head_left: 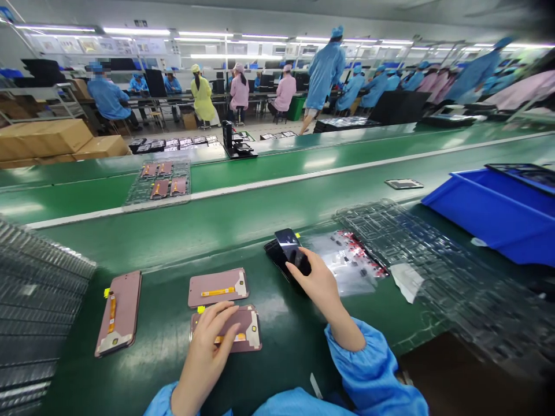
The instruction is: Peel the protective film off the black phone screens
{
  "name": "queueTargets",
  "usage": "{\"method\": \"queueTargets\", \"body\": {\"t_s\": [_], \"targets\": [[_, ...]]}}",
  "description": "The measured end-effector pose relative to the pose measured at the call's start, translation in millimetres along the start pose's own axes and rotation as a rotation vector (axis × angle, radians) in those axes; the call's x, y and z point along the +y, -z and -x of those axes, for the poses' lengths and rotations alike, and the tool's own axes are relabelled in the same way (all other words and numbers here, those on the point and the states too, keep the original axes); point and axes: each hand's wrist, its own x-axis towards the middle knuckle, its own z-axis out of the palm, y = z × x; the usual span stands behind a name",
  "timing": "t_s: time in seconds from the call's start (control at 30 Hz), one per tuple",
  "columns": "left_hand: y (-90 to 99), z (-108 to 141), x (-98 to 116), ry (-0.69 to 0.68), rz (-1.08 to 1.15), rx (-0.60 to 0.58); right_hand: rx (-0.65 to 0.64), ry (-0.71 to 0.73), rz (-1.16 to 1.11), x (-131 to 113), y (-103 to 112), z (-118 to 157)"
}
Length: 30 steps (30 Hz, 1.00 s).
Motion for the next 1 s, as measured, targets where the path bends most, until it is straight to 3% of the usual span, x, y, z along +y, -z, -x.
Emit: {"method": "queueTargets", "body": {"t_s": [0.1,0.23,0.3,0.4,0.63,0.7,0.87,1.0], "targets": [[-7.4,1,8,0.060,0.128,-0.103,-0.130,-0.056,-0.277,-22,5,8],[-17.1,5,21,0.130,0.262,-0.200,-0.534,-0.300,-1.085,-54,4,29],[-19.3,7,26,0.151,0.316,-0.215,-0.679,-0.384,-1.292,-64,0,38],[-19.4,10,32,0.144,0.310,-0.161,-0.769,-0.394,-1.320,-68,-7,45],[-16.8,11,39,-0.063,0.134,0.201,-0.776,-0.343,-1.224,-73,-19,52],[-15.1,9,40,-0.045,0.201,0.199,-0.764,-0.308,-1.232,-74,-21,54],[-13.0,10,38,0.212,0.482,0.091,-0.712,-0.190,-1.203,-73,-28,58],[-20.2,16,31,0.070,0.290,-0.016,-0.549,-0.112,-1.058,-77,-42,68]]}}
